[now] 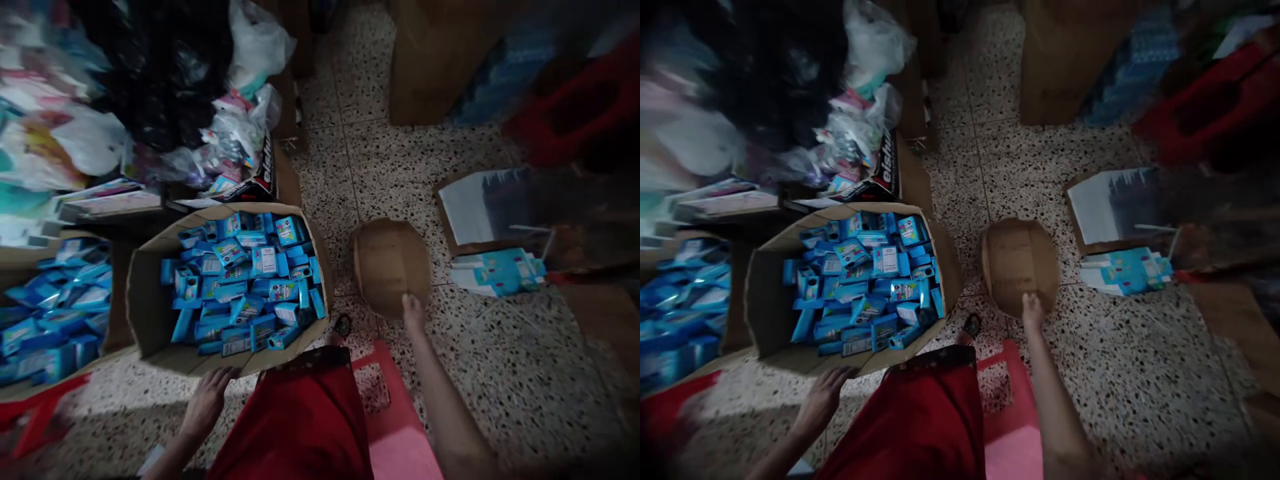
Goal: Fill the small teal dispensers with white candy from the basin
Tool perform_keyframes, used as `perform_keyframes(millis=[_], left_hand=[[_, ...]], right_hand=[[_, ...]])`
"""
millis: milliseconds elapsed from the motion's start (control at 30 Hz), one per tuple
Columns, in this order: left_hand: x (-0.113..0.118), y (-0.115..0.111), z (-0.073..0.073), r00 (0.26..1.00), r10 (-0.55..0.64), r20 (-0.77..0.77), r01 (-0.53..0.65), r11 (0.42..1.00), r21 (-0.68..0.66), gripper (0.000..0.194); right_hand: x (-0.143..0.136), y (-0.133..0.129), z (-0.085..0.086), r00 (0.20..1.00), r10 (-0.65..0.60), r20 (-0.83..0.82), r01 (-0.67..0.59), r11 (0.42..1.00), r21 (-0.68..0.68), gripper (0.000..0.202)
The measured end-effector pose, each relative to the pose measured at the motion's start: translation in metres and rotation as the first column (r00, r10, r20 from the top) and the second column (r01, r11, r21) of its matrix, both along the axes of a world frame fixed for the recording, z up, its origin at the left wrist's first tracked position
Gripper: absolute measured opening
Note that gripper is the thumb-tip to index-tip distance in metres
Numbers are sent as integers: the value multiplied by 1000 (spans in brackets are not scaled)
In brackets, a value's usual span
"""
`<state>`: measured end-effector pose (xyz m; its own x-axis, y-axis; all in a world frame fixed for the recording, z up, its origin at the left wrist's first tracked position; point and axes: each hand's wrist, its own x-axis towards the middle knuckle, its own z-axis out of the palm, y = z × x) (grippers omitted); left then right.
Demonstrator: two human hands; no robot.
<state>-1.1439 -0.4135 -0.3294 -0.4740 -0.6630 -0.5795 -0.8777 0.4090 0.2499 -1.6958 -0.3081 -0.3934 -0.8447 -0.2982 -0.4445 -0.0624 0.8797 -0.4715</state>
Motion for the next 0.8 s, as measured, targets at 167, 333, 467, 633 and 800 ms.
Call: perform_keyframes(millis=[167,333,467,633,800], left_hand=[[6,-26,13,974,211,-87,-222,964,-145,40],[57,-133,28,781,620,-70,-559,645,-521,61],[98,-221,15,566,809,162,-739,584,-336,57],[120,-266,-14,558,784,272,-776,609,-163,48],[117,-273,-10,669,653,354,-673,735,-84,57]], right_hand=[[106,-62,14,958,225,179,-197,967,-163,67],[166,-134,23,905,378,198,-374,926,-58,72],[179,-167,18,903,402,149,-429,860,276,53],[171,-169,17,901,431,51,-402,783,475,53],[163,-161,9,881,472,-14,-390,744,543,56]])
